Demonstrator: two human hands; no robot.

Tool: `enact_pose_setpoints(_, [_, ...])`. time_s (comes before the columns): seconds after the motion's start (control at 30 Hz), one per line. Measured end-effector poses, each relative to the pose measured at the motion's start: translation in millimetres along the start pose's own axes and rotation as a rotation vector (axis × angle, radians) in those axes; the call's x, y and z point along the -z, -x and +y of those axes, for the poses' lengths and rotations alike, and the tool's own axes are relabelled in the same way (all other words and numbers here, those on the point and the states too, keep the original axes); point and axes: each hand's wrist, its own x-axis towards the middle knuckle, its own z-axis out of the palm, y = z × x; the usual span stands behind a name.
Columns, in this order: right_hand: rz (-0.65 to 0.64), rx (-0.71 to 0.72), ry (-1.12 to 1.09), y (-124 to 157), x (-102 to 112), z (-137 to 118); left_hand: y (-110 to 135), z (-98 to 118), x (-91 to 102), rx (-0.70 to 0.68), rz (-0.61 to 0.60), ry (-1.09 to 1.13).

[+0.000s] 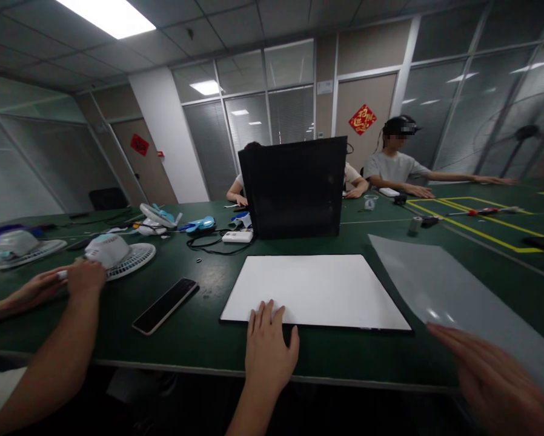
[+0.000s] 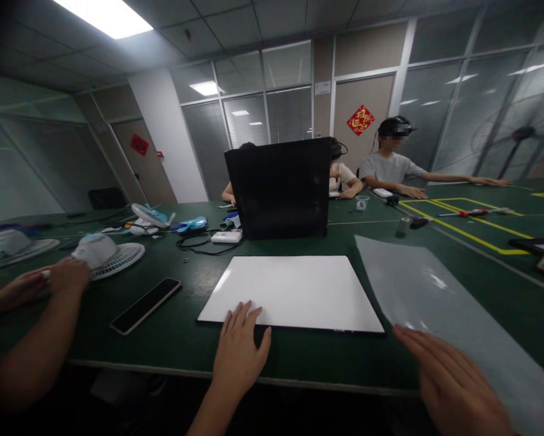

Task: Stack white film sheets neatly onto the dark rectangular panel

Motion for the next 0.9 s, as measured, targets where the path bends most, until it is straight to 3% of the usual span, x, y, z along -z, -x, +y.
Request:
enact_pose_setpoints(0.1, [-0.095,0.293,-0.067,-23,-23,-26,0,-1,-1.6,-0.008,0.011,0.001])
enact_pose_setpoints(0.17, [-0.137,0.348,-0.108,-28,-36,-30,0,-1,-1.4,-0.010,0.011,0.001])
enact_pose_setpoints(0.37, [-0.143,0.116,-0.117,-19,-54,-16,-1,3,3.8,0.007,-0.031,-0.007])
enact_pose_setpoints(0.5, [-0.213,0.013,-0.118,-18,-58,-15,-1,3,2.0,0.008,-0.002,-0.004])
enact_pose_setpoints(0.67, [-0.251,-0.072,-0.172,-17,-59,-15,0,1,-1.7,0.015,0.044,0.010])
enact_pose_setpoints(0.9, [-0.249,-0.168,-0.236,-21,-60,-12,0,2,0.9,0.015,0.017,0.015])
